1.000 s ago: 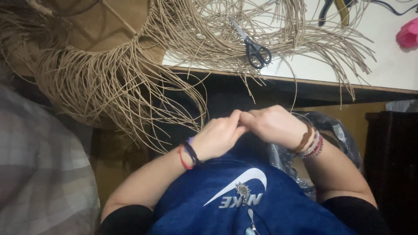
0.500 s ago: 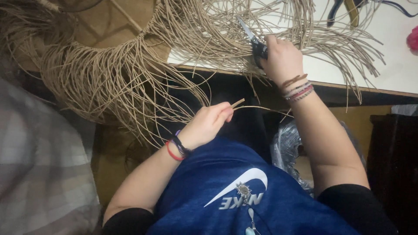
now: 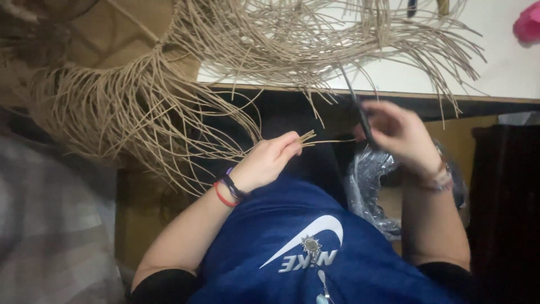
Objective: Measuring, cutting, and weaving straw onto a circular frame to create a decorative item.
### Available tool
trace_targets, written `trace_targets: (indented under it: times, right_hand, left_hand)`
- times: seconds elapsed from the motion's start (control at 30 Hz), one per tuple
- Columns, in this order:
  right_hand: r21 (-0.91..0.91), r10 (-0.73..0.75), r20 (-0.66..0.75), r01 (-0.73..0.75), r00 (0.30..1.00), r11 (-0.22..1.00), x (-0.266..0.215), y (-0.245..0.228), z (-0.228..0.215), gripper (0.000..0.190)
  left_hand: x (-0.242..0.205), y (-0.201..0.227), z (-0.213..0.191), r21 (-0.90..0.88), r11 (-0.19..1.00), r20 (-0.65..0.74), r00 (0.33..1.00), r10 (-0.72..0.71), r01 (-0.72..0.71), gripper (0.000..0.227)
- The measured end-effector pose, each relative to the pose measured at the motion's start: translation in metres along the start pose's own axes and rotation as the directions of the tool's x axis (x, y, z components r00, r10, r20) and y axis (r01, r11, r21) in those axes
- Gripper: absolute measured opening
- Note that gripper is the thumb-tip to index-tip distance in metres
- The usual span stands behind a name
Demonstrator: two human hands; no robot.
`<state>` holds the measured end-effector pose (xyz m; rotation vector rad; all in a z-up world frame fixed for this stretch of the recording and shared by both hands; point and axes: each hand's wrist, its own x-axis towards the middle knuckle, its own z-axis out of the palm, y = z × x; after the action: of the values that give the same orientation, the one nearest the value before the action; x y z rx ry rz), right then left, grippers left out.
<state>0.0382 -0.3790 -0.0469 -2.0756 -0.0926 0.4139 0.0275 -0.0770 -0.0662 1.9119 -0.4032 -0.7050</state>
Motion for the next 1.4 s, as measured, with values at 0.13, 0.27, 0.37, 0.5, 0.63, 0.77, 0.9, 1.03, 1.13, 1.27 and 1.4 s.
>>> trace_targets:
  times: [0.13,0.27,0.37,0.5,0.63,0.77,0.9,1.03,1.13,1.27,1.4]
  right_hand:
    - [0.324,0.142,0.118,-0.174,0.983,0.93,-0.057,0.051,-0.001,0.059]
    - [0.496,0.016,0.334,-0.19,0.942,0.847,-0.082,0.059,0.013,0.077]
    - [0.52,0.054,0.319,-0.222,0.946,0.825,-0.092,0.055,0.027,0.072]
    - [0.562,0.059,0.073,-0.09,0.996,0.822,-0.099,0.079,0.048,0.063]
    - [0.562,0.046,-0.022,-0.026,0.999,0.827,-0.102,0.084,0.048,0.069]
    - [0.504,0.061,-0.082,-0.012,0.995,0.864,-0.109,0.083,0.047,0.064]
    - [0.495,0.121,-0.133,-0.04,0.984,0.868,-0.114,0.085,0.045,0.062]
    - [0.397,0.177,-0.226,-0.075,0.958,0.915,-0.116,0.082,0.046,0.048]
    - [0.546,0.309,-0.34,-0.081,0.888,0.834,-0.116,0.089,0.044,0.033]
    - [0.442,0.299,-0.487,-0.063,0.82,0.895,-0.1,0.073,0.013,0.055]
    - [-0.166,0.084,-0.695,-0.273,0.714,0.947,-0.077,0.104,-0.041,0.046]
  left_hand:
    - [0.012,0.007,0.005,-0.001,1.0,-0.002,1.0,0.004,-0.004,0.03]
    - [0.027,0.009,0.021,-0.047,0.999,-0.004,1.0,0.005,-0.005,0.027]
    - [0.034,0.03,0.029,-0.066,0.998,0.052,0.999,0.016,-0.012,0.026]
    - [0.044,0.052,0.044,-0.07,0.997,0.171,0.985,0.025,-0.013,0.029]
    - [0.056,0.055,0.057,-0.027,0.999,0.245,0.969,0.044,-0.038,0.028]
    - [0.068,0.061,0.066,-0.017,0.998,0.276,0.959,0.068,-0.065,0.029]
    - [0.078,0.069,0.073,-0.016,0.996,0.317,0.944,0.089,-0.088,0.031]
    - [0.087,0.071,0.079,-0.003,0.995,0.35,0.932,0.097,-0.103,0.031]
    - [0.094,0.069,0.08,-0.02,0.996,0.33,0.94,0.09,-0.088,0.03]
    - [0.098,0.072,0.077,-0.064,0.996,0.314,0.946,0.086,-0.07,0.03]
    - [0.102,0.06,0.075,-0.106,0.994,0.321,0.944,0.072,-0.04,0.031]
